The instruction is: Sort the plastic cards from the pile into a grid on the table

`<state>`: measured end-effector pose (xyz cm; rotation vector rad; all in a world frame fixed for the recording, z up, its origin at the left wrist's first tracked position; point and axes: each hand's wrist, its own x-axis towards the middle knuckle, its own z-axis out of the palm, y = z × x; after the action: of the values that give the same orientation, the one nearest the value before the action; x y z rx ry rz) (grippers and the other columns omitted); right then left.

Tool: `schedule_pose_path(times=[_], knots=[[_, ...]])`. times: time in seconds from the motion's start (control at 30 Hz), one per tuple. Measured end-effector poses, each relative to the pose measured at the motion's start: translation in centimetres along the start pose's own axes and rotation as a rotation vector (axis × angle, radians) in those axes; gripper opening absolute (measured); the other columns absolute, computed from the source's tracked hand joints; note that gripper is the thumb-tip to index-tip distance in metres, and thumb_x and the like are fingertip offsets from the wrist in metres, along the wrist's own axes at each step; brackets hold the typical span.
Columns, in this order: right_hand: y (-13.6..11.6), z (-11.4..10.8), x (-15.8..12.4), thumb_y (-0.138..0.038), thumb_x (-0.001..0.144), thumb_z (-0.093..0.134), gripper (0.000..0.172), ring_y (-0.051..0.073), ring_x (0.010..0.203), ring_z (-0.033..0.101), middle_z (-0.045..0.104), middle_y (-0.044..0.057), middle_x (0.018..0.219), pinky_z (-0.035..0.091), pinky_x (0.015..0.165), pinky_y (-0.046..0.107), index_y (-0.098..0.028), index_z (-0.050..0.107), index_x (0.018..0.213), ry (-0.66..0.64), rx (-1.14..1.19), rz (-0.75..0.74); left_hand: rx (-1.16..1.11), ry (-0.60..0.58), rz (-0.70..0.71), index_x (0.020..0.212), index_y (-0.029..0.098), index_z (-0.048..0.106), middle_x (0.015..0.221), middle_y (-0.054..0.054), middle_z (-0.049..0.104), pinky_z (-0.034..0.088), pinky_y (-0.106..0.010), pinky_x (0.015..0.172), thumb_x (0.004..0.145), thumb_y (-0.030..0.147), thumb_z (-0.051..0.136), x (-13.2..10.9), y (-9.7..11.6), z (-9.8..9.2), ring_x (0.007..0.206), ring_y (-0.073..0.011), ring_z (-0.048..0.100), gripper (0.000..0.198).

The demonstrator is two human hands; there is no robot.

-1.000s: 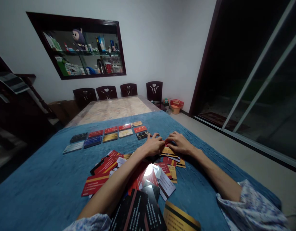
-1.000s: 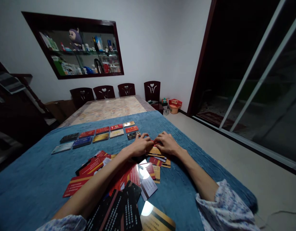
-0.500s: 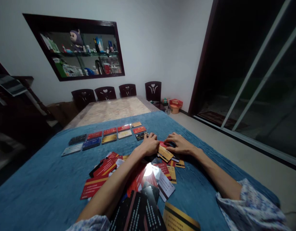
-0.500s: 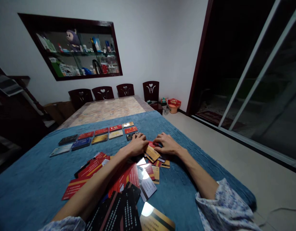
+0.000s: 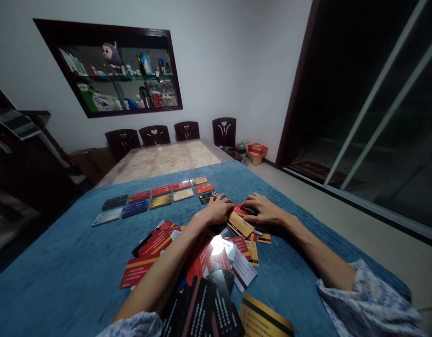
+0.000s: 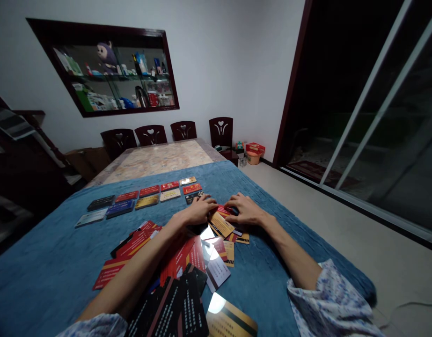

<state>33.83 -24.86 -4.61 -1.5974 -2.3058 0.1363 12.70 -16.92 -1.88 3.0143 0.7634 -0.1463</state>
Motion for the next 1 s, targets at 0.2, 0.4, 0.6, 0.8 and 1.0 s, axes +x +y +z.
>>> schedule_pose_path(times=[0.2,0.4,0.6,0.8,1.0], knots=[[0.3,0.3,0.1,-0.053,0.087,0.063,0.04,0.026,0.099,0.053,0.066,0.011,0.106,0.04,0.087,0.04,-0.023,0.073,0.11,0.019,0.005,-0.012,-0.029,0.015,-0.001,0.112,0.022,0.061,0.134,-0.008,0.059,0.039,-0.055,0.102,0.081,0.012,0.055,0.2,-0.3,0.3,0.134,-0.0317,0.038,0.033],[0.0,0.0,0.1,-0.053,0.09,0.059,0.038,0.024,0.092,0.055,0.068,0.01,0.097,0.04,0.084,0.038,-0.021,0.074,0.105,0.032,0.014,-0.048,-0.007,0.043,0.02,0.111,0.022,0.061,0.128,-0.009,0.061,0.039,-0.052,0.101,0.082,0.014,0.055,0.0,-0.4,0.2,0.128,-0.0297,0.042,0.03],[-0.2,-0.3,0.1,-0.044,0.097,0.049,0.034,0.022,0.086,0.057,0.072,0.008,0.091,0.04,0.083,0.037,-0.02,0.074,0.096,0.085,0.069,-0.101,-0.035,0.04,0.006,0.114,0.023,0.061,0.128,-0.008,0.063,0.035,-0.052,0.103,0.08,0.009,0.053,0.2,-0.7,0.3,0.13,-0.029,0.04,0.037],[0.5,0.2,0.4,-0.037,0.098,0.042,0.037,0.021,0.081,0.057,0.074,0.009,0.089,0.042,0.082,0.037,-0.019,0.074,0.094,0.145,0.061,-0.083,-0.046,0.135,-0.036,0.111,0.02,0.064,0.119,-0.009,0.068,0.037,-0.047,0.099,0.08,0.008,0.053,0.2,-0.9,0.2,0.123,-0.0286,0.046,0.035],[0.7,0.5,0.4,-0.038,0.101,0.037,0.043,0.022,0.079,0.056,0.072,0.01,0.084,0.044,0.077,0.036,-0.019,0.074,0.092,0.264,0.016,-0.029,-0.102,0.241,-0.086,0.093,0.019,0.067,0.099,-0.008,0.071,0.041,-0.041,0.092,0.077,0.007,0.054,0.2,-0.9,0.1,0.107,-0.0268,0.053,0.024]])
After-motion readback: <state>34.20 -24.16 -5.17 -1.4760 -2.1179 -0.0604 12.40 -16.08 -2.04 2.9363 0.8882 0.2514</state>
